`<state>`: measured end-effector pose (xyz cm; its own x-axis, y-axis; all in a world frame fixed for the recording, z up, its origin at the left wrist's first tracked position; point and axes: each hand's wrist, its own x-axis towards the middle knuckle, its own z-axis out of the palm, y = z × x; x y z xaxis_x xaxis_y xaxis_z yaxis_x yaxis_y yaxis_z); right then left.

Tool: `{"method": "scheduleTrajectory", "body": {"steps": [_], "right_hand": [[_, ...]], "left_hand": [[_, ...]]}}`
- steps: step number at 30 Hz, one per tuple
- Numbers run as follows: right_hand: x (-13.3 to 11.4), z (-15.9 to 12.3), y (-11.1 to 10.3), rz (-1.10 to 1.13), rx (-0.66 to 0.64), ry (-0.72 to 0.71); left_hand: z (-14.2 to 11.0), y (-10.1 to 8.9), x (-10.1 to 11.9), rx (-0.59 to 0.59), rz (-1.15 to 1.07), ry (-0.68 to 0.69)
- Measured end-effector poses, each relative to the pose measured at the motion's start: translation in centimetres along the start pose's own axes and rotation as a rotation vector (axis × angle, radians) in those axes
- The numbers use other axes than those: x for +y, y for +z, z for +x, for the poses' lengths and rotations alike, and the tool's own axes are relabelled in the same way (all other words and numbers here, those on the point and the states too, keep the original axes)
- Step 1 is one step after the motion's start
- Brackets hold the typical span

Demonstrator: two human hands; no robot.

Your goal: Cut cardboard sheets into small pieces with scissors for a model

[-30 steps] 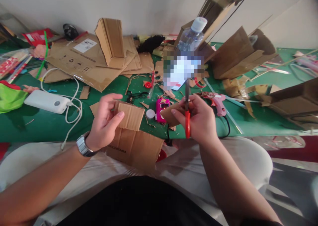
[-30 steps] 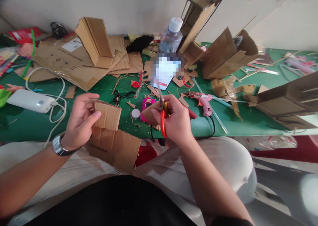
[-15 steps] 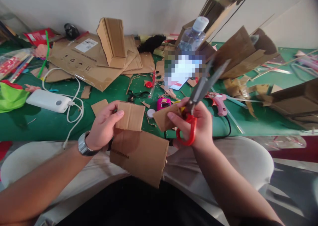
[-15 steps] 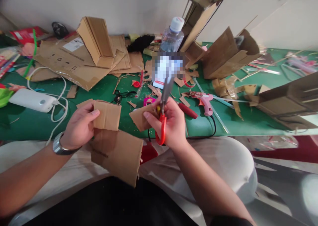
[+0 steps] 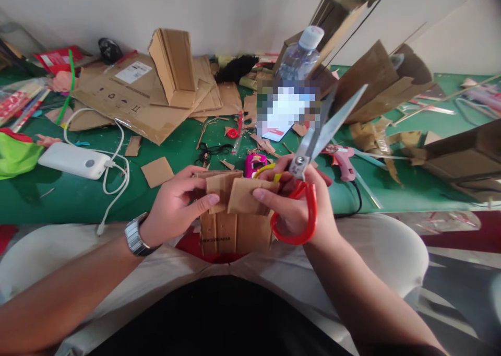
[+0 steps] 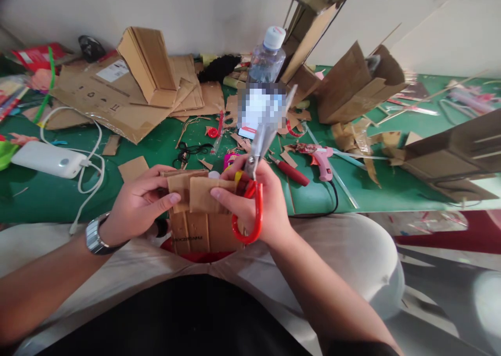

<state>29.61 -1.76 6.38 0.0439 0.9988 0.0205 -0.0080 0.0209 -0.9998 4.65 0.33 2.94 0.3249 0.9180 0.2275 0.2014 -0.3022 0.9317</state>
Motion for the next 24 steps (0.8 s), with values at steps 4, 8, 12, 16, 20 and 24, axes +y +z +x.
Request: {"method": "scheduleTrajectory", "body": {"steps": [4,8,12,16,20,24], "right_hand": [[0.6,-0.5,0.9,-0.164,-0.058,-0.082],[1.3,-1.0,1.4,-0.303,0.007,-0.165],[1.3,-1.2,1.5,-0.394,0.046,-0.198],[1.6,-1.5,1.6,-0.400,0.091,-0.249],[2.3,-1.7,1.8,-0.435,0.131,-0.301],[2.8,-1.7,1.9,-0.474,0.151,-0.333]], "left_hand": [[-0.4,0.3,0.2,-0.043,0.069,0.058],[-0.6,0.4,0.2,-0.062,0.101,0.102],[-0.8,0.5,0.3,-0.064,0.071,0.098],[-0.8,0.5,0.6,-0.103,0.058,0.119],[-0.8,0.4,0.8,-0.082,0.075,0.120],[-0.7,0.4,0.8,-0.067,0.088,0.126]]}}
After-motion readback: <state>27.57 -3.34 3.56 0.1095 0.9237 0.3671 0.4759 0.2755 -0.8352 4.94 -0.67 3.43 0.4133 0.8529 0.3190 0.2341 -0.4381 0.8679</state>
